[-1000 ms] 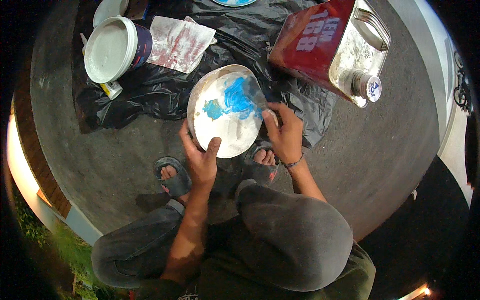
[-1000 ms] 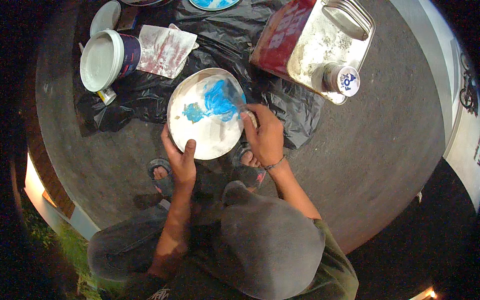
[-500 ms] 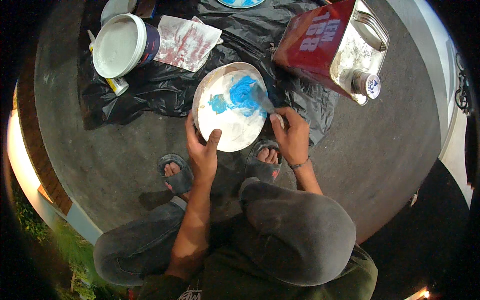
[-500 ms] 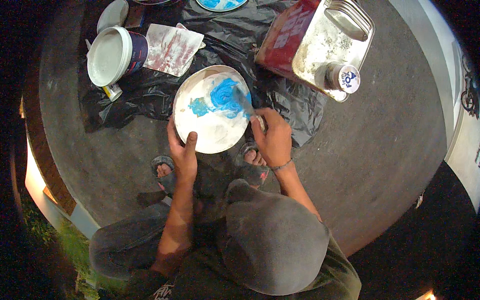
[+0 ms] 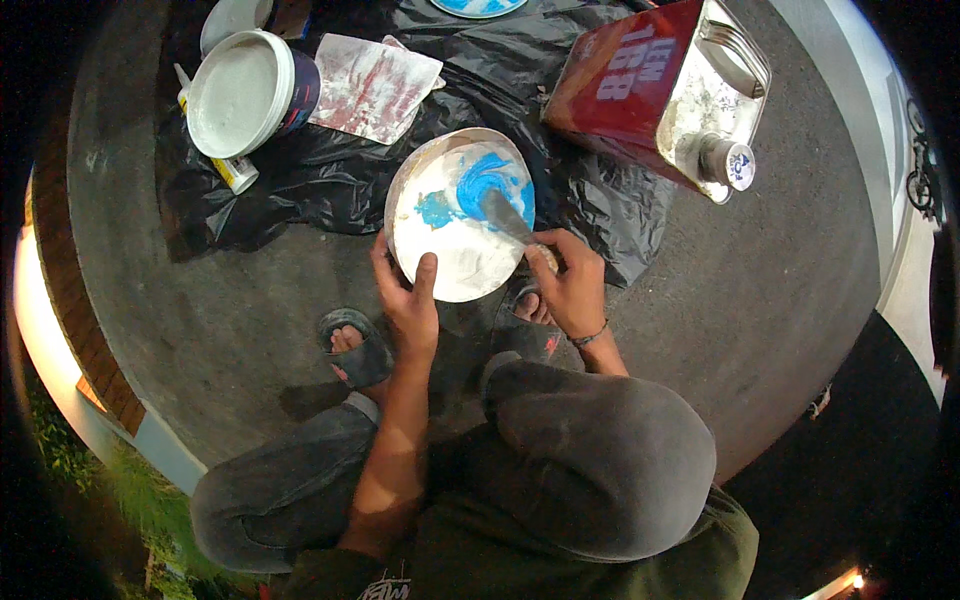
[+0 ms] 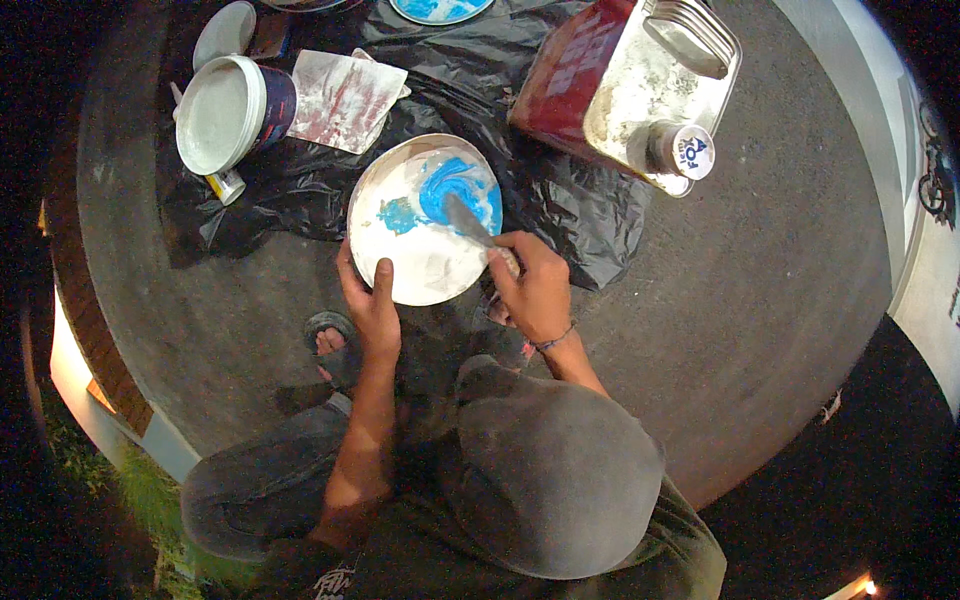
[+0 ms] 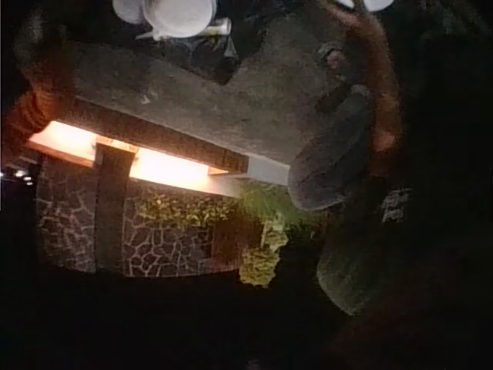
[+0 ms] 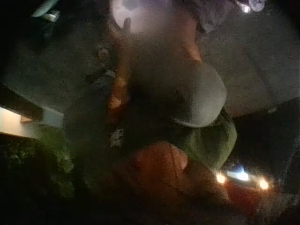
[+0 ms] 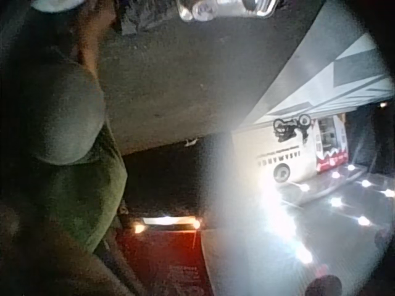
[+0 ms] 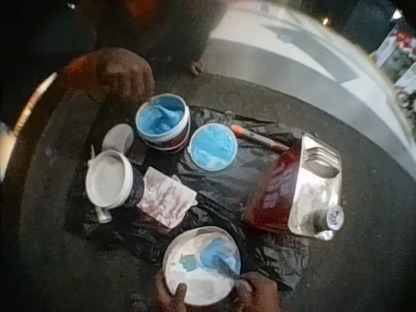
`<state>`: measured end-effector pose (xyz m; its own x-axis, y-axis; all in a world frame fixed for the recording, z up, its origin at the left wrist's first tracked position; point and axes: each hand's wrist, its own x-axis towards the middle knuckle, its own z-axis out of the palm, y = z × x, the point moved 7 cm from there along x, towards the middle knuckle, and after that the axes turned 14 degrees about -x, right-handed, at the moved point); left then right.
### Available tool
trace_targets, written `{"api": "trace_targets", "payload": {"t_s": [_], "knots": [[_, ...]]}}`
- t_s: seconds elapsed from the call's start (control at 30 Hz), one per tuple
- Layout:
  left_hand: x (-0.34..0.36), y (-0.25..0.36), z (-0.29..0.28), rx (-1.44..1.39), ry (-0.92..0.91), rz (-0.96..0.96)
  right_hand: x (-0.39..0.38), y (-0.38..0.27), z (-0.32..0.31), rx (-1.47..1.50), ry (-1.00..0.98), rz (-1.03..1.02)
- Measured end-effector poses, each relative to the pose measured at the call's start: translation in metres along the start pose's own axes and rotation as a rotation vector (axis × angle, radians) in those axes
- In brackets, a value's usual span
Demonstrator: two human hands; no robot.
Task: The person scoops white paint from a bucket onto a plate using a putty knife, then adds blue paint from a container. They mix the two colors together on the plate with the putty knife until a uniform light blue mixture is achieved.
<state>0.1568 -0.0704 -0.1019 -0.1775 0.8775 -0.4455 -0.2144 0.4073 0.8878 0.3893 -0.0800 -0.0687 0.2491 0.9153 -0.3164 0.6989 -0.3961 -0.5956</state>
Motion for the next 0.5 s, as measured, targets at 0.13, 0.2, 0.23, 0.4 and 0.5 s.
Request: {"api": "trace_targets", "payload": {"t_s": [0.13, 0.2, 0.23, 0.4, 0.5], "knots": [[0.004, -0.014, -0.010, 0.205, 0.029, 0.033, 0.007, 0.009, -0.008, 0.010, 0.095, 0.029], [0.006, -0.016, -0.027, 0.389, 0.119, 0.069, 0.002, 0.005, -0.003, 0.050, 0.012, 0.023], [0.011, -0.032, -0.035, 0.145, 0.107, -0.069, 0.001, 0.005, -0.004, -0.045, -0.017, -0.151], [0.013, -0.020, -0.018, -0.134, -0.011, -0.079, 0.011, -0.004, -0.031, 0.146, 0.109, -0.169], [0.010, -0.022, -0.008, -0.139, -0.025, -0.089, 0.012, 0.000, -0.032, 0.401, 0.133, -0.137]]}}
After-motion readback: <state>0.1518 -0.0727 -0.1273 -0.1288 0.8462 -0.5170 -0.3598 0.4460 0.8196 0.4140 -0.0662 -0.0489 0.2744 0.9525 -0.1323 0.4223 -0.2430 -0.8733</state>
